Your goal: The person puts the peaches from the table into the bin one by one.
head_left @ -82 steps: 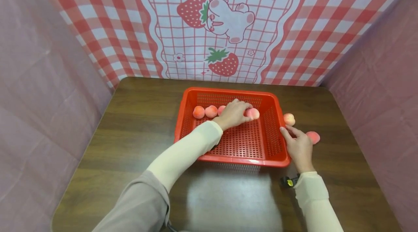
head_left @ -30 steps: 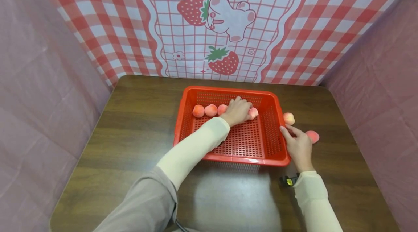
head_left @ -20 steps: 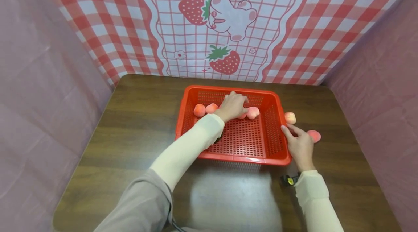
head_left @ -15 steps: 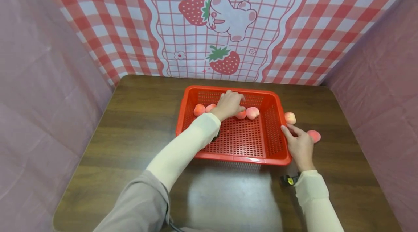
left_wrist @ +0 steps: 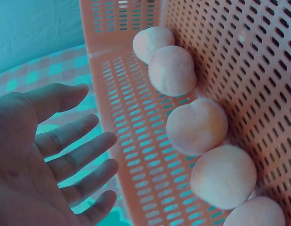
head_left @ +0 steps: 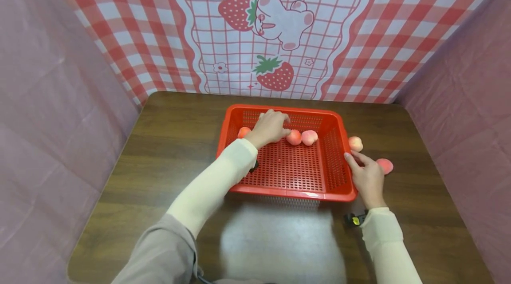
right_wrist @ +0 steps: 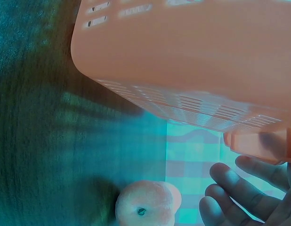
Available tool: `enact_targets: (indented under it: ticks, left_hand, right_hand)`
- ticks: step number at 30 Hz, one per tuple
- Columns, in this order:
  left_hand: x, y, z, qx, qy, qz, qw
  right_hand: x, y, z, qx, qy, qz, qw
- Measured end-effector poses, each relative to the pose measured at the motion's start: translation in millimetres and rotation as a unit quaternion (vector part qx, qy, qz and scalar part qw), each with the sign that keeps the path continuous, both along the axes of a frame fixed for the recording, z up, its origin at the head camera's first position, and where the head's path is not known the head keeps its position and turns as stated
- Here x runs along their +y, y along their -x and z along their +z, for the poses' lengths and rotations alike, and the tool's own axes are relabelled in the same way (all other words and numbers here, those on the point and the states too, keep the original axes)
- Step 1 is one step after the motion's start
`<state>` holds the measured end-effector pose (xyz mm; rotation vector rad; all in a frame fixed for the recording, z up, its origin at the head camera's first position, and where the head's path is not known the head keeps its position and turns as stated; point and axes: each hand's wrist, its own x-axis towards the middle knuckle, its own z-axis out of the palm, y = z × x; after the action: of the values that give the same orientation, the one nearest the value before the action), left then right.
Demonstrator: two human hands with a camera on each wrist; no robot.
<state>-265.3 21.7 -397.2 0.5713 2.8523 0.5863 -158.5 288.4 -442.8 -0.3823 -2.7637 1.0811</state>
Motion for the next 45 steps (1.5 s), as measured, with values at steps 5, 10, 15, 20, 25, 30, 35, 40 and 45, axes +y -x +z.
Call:
enact_targets:
  ticks: [5, 10, 15, 20, 25, 30, 35, 40, 45]
  left_hand:
    - [-8.1, -3.2, 7.6, 0.004, 0.003, 0.013, 0.9999]
    - [-14.8, -7.5, 11.8, 0.005, -0.002, 0.021, 0.9998]
    - [-22.0, -11.7, 13.0, -0.007, -0.001, 0.028, 0.9996]
    - [-28.7, -14.3, 15.6, -0.008, -0.005, 0.038, 0.9992]
    - [-34.3, -15.0, 19.9, -0.005, 0.0, 0.048, 0.9988]
    - [-42.1, -16.2, 25.0, -0.006, -0.006, 0.059, 0.9982]
    - [-52.6, -17.1, 28.8, -0.001, -0.014, 0.07, 0.9975]
    - [-63.4, -18.7, 31.8, 0.0, -0.015, 0.081, 0.9966]
    - [-72.9, -22.3, 33.0, -0.001, -0.031, 0.093, 0.9952]
  right_hand:
    - [0, 0.4, 0.3, 0.001, 0.0, -0.001, 1.0]
    - [0, 1.1, -0.6, 0.003, -0.002, -0.004, 1.0]
    - [0, 0.7, -0.8, 0.002, -0.003, -0.008, 1.0]
    - [0, 0.1, -0.3, 0.001, -0.006, -0.008, 0.9999]
    - [1, 0.8, -0.5, -0.001, -0.006, -0.006, 1.0]
    - [0, 1.5, -1.3, -0.002, -0.003, -0.008, 1.0]
    - [-2, 2.5, -2.1, -0.001, -0.002, -0.01, 1.0]
    - [-2, 2.9, -1.5, 0.001, 0.0, -0.009, 1.0]
    - [-2, 2.5, -2.4, 0.008, -0.004, -0.013, 0.9999]
